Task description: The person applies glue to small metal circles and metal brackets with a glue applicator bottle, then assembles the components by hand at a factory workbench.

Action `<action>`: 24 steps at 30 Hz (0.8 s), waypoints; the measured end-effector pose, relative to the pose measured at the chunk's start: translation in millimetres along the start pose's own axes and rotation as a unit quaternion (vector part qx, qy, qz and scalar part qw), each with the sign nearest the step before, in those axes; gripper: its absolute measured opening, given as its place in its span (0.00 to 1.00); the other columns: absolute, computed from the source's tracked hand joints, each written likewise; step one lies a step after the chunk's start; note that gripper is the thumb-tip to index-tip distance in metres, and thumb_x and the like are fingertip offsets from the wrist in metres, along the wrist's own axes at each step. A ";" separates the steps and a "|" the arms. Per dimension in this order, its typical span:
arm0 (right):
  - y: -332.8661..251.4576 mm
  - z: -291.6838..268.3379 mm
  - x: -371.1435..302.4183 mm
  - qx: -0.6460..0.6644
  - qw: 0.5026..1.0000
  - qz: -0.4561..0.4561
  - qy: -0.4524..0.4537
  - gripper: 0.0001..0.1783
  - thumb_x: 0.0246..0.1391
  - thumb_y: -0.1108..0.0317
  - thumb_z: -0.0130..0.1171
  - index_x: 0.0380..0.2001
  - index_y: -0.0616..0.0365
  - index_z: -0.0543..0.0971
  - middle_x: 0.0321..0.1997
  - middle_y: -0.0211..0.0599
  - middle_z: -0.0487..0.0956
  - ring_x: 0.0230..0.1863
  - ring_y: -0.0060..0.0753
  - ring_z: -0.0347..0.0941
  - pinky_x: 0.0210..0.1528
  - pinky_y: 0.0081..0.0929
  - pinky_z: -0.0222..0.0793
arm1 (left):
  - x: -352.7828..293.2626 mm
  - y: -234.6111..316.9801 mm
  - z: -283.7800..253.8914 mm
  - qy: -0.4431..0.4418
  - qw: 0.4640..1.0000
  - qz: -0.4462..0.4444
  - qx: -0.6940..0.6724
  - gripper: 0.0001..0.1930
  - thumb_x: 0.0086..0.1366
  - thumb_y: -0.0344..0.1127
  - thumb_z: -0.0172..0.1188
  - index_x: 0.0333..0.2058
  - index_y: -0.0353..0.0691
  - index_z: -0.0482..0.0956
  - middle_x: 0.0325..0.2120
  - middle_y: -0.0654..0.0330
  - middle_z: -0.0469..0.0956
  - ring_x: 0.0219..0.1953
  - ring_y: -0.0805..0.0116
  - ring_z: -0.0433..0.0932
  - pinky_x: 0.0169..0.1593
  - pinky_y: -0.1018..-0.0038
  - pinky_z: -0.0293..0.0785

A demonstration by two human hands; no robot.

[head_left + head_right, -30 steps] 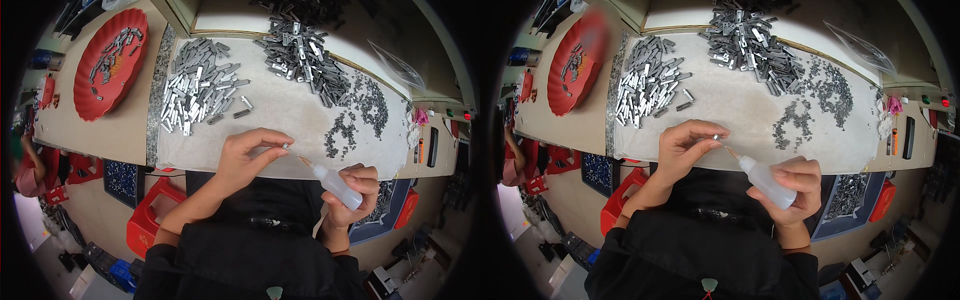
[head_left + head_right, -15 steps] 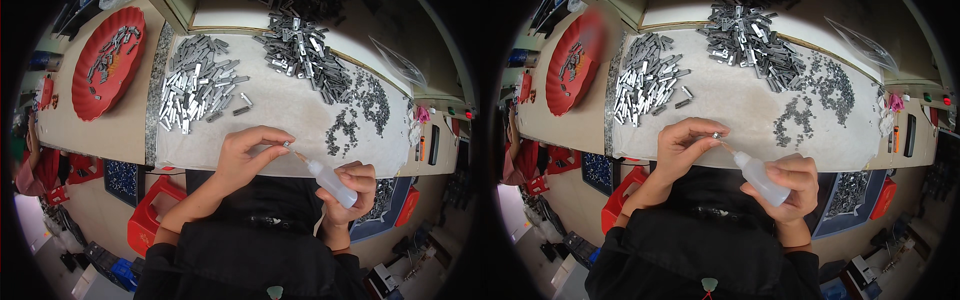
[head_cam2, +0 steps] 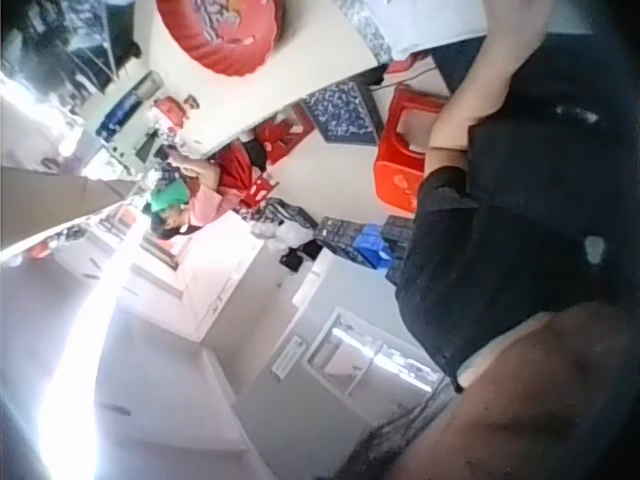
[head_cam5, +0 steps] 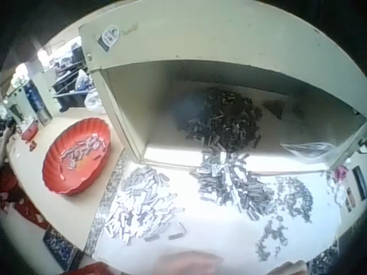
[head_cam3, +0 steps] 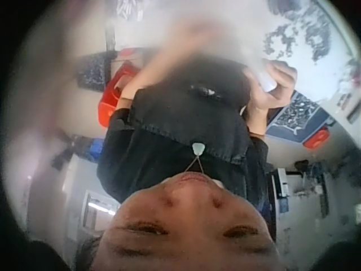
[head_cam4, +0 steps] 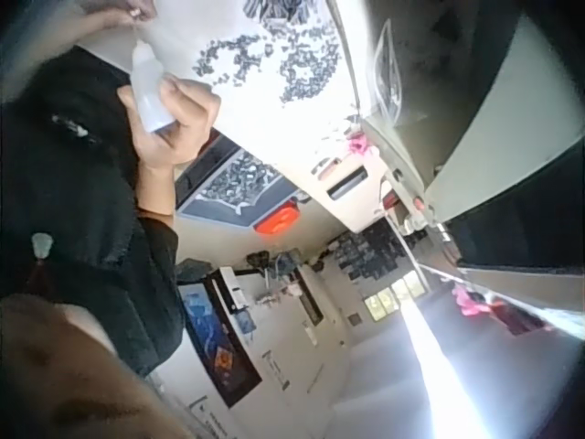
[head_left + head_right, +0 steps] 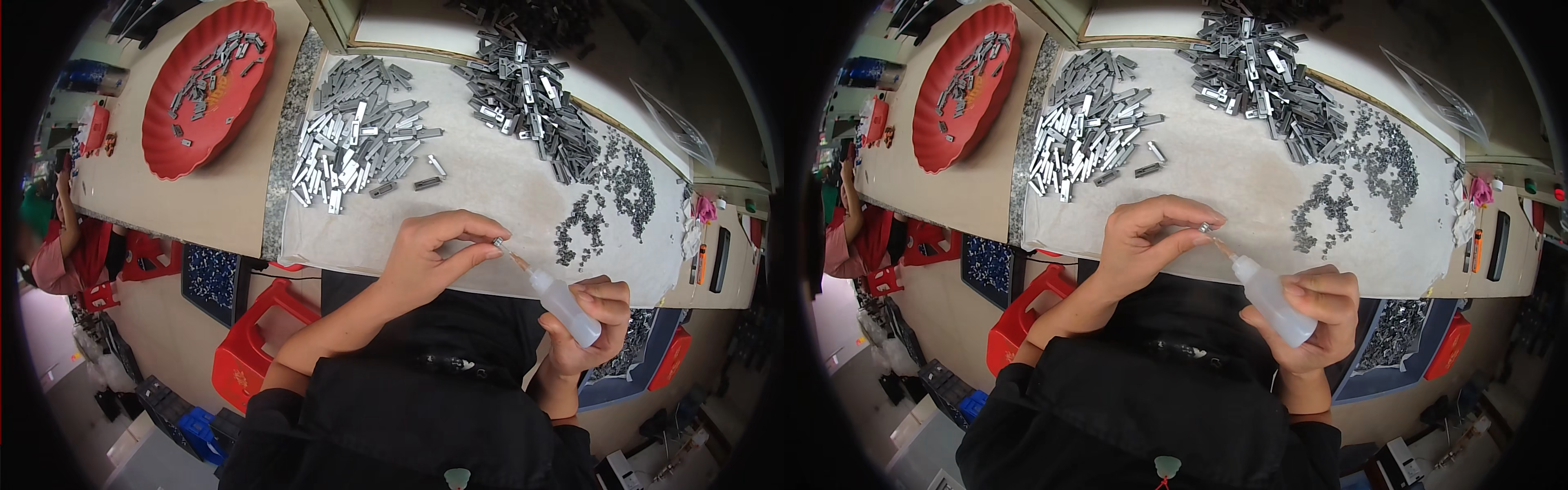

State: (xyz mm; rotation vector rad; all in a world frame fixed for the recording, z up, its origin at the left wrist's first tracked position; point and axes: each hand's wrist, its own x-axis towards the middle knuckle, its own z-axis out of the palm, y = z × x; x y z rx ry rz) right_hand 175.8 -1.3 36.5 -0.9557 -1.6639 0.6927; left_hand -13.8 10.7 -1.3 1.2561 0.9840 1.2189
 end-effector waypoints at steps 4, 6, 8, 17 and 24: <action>-0.9 -0.2 1.5 -0.007 1.000 -0.002 0.000 0.24 0.28 0.68 0.71 0.31 0.56 0.69 0.29 0.35 0.68 0.25 0.28 0.68 0.26 0.19 0.64 | 0.7 0.1 0.5 -0.002 1.000 -0.011 -0.009 0.10 0.50 0.17 0.55 0.33 0.29 0.75 0.33 0.53 0.76 0.38 0.68 0.76 0.42 0.77 0.72; -1.3 -0.6 2.7 0.015 1.000 0.001 0.010 0.25 0.28 0.68 0.72 0.31 0.56 0.69 0.29 0.35 0.68 0.25 0.27 0.67 0.25 0.19 0.63 | 0.3 -0.5 -0.6 -0.004 1.000 -0.005 -0.008 0.09 0.51 0.17 0.54 0.33 0.29 0.74 0.33 0.52 0.76 0.37 0.68 0.76 0.41 0.77 0.72; -3.1 -1.6 4.3 0.020 1.000 0.004 0.009 0.25 0.28 0.68 0.72 0.31 0.56 0.69 0.29 0.34 0.68 0.25 0.27 0.67 0.25 0.19 0.63 | 0.0 -0.9 -1.0 -0.005 1.000 0.001 -0.007 0.09 0.51 0.17 0.54 0.33 0.29 0.74 0.33 0.52 0.76 0.37 0.69 0.76 0.41 0.77 0.72; -0.6 -1.1 3.3 0.030 0.999 0.009 0.002 0.24 0.28 0.69 0.71 0.31 0.56 0.70 0.29 0.34 0.69 0.25 0.26 0.67 0.24 0.18 0.63 | 0.3 -1.2 -0.3 -0.005 1.000 0.003 -0.004 0.09 0.51 0.17 0.54 0.34 0.27 0.74 0.33 0.51 0.76 0.37 0.68 0.75 0.41 0.77 0.72; 1.3 -0.5 2.4 0.015 1.000 0.000 -0.010 0.24 0.28 0.70 0.71 0.32 0.56 0.71 0.30 0.34 0.70 0.25 0.25 0.68 0.24 0.18 0.62 | -0.7 -3.8 -1.0 -0.008 1.000 0.011 -0.004 0.09 0.51 0.17 0.54 0.34 0.27 0.73 0.34 0.51 0.76 0.38 0.67 0.75 0.42 0.77 0.72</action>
